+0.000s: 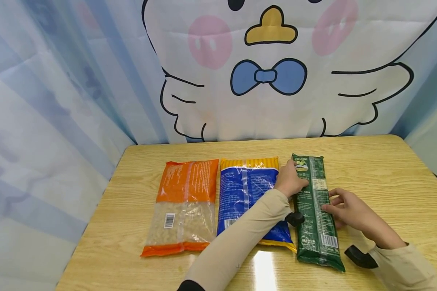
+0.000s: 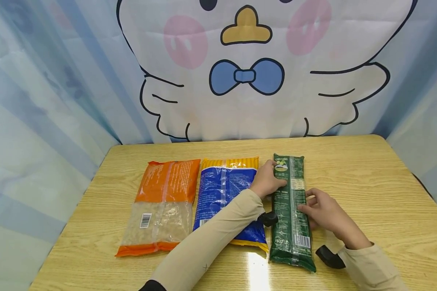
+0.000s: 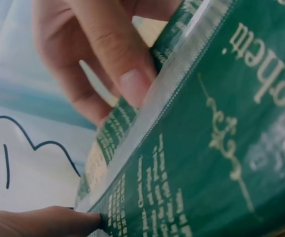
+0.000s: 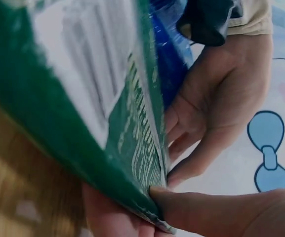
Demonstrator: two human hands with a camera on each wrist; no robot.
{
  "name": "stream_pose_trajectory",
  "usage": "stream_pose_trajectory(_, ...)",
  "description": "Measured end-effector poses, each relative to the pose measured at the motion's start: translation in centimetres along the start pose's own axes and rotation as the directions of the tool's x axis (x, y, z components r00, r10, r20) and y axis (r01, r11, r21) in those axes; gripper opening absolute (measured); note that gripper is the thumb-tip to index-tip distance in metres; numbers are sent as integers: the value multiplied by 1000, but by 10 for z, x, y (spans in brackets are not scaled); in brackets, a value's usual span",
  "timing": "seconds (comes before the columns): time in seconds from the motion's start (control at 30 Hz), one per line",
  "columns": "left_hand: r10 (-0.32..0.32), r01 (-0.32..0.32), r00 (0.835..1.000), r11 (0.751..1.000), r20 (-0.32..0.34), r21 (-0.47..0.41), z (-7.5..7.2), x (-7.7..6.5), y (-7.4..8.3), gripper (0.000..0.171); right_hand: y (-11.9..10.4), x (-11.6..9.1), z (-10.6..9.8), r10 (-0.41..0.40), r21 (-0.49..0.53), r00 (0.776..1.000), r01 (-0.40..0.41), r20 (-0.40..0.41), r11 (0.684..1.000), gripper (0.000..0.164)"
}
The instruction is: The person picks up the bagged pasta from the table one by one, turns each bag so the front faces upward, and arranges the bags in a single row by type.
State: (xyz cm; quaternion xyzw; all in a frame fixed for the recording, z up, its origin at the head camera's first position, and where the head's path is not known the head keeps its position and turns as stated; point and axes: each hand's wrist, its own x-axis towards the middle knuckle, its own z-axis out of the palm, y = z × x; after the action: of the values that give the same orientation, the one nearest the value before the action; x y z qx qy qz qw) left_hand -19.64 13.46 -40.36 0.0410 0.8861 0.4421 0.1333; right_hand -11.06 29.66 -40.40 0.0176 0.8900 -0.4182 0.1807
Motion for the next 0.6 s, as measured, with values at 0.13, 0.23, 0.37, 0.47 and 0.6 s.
stream_pose_trajectory(0.13, -18, 18, 1000, 1000, 17, -6, 0, -1, 2, 61, -2, -3, -1, -26, 49, 1000, 26, -7, 998, 59)
stream_pose_trajectory(0.23, -29, 29, 999, 1000, 32, -7, 0, -3, 3, 60, -5, -5, -1, -34, 68, 999, 35, -14, 997, 57)
stream_pose_trajectory(0.37, -24, 24, 999, 1000, 40, -13, 0, -3, 3, 59, -8, -7, -3, -55, 60, 998, 56, -31, 997, 53)
stream_pose_trajectory(0.47, -11, 13, 998, 999, 57, -41, 0, -3, 2, 60, -11, -9, -4, -75, 45, 996, 77, -47, 996, 51)
stream_pose_trajectory(0.6, 1, 6, 996, 997, 90, -74, -2, -4, 2, 58, -15, -11, -6, -101, 36, 993, 103, -56, 994, 50)
